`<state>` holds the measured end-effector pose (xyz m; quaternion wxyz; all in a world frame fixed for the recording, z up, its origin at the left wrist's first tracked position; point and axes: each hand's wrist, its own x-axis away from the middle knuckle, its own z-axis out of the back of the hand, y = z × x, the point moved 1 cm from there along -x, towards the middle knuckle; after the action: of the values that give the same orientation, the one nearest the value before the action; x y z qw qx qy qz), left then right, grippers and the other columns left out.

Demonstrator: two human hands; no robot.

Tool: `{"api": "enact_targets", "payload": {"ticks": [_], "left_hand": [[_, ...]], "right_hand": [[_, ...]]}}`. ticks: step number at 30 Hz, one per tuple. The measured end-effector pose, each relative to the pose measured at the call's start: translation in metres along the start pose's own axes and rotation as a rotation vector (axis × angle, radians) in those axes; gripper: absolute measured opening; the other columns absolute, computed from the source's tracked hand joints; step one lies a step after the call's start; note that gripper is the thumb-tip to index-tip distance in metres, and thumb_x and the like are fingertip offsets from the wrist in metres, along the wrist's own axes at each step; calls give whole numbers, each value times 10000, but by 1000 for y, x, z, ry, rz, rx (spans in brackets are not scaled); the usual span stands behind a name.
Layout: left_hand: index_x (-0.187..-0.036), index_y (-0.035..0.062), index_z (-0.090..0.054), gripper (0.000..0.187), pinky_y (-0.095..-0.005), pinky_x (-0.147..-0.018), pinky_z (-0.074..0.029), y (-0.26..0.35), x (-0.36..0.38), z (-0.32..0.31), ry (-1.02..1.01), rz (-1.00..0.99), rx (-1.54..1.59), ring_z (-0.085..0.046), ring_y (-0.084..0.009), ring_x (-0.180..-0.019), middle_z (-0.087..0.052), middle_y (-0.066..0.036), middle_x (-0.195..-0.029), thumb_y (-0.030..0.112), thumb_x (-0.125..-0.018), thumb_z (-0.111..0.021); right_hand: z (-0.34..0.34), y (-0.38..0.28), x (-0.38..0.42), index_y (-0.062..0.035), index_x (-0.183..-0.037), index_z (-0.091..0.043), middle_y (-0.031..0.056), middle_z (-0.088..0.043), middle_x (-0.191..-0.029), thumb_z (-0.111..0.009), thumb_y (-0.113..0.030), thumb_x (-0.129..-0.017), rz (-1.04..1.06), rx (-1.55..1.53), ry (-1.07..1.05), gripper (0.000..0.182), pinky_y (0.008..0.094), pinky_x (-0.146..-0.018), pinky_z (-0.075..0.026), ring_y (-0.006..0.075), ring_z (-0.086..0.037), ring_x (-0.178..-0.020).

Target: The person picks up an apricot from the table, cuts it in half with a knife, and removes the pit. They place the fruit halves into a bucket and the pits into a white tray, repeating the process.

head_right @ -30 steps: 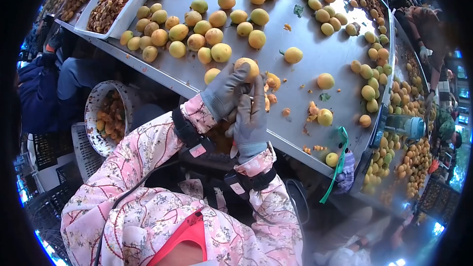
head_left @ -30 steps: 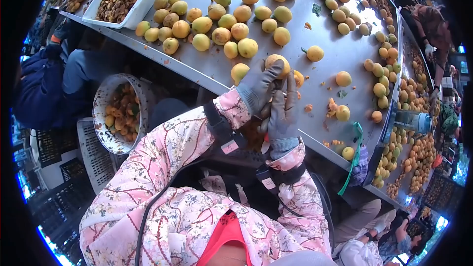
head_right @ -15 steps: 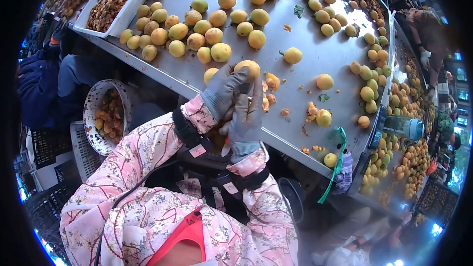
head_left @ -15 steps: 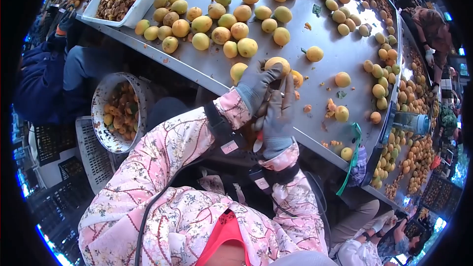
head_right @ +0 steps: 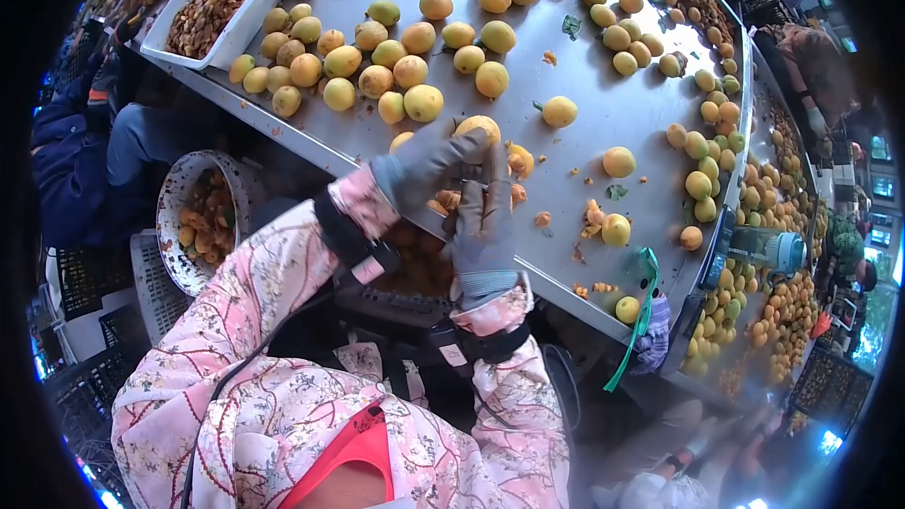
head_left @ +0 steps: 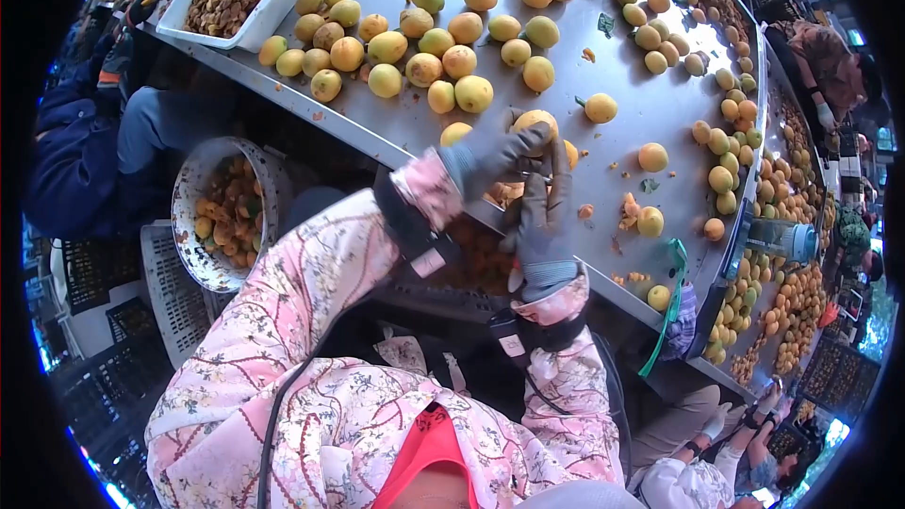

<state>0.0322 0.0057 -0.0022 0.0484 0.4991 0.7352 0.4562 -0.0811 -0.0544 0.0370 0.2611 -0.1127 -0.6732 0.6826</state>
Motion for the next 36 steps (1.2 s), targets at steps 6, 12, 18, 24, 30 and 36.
{"api": "enact_targets", "payload": {"ticks": [6, 12, 18, 24, 30, 36], "left_hand": [[-1183, -14, -424, 503, -319, -840, -515, 18, 6, 13, -115, 69, -105, -608, -187, -926, -564, -120, -1055, 351, -877, -587], [-1147, -25, -443, 497, -315, -810, -514, -16, 1, -9, 18, -52, 211, -611, -191, -882, -593, -140, -997, 382, -887, -559], [-1121, -20, -468, 481, -307, -818, -495, -15, -5, -7, 36, -49, 116, -589, -170, -904, -587, -122, -1028, 418, -922, -479], [-1109, 18, -484, 382, -245, -783, -471, -6, -1, -12, 178, -106, -71, -545, -101, -888, -558, -42, -1018, 363, -947, -457], [-1100, -1, -474, 519, -250, -731, -495, 6, -4, -6, 362, -153, -515, -557, -99, -869, -562, -75, -997, 367, -800, -685], [-1136, -14, -439, 603, -239, -725, -512, 12, 0, 0, 214, -188, -578, -578, -116, -867, -569, -90, -990, 333, -747, -743]], "right_hand": [[16, 8, 1, -69, -1219, -411, 56, -525, -707, -437, -157, -947, -14, 246, -75, 287, 300, -467, -417, 159, -523, -549], [1, 16, -10, -41, -931, -439, 146, -537, -696, -444, -200, -942, 276, 473, 92, 159, 388, -495, -432, 300, -578, -592], [1, 10, -18, -15, -959, -462, 155, -564, -751, -432, -168, -945, 176, 390, 34, 156, 387, -528, -423, 322, -557, -619], [-3, 22, -24, -22, -972, -448, 153, -580, -724, -452, -174, -933, 273, 558, 120, 157, 400, -508, -416, 322, -566, -579], [-4, 25, -24, -26, -951, -437, 242, -597, -782, -494, -214, -907, 152, 557, 21, 202, 457, -576, -459, 428, -582, -716], [6, 25, -24, -21, -1070, -450, 164, -620, -870, -562, -76, -842, 150, 288, 4, 259, 386, -604, -481, 294, -630, -727]]}}
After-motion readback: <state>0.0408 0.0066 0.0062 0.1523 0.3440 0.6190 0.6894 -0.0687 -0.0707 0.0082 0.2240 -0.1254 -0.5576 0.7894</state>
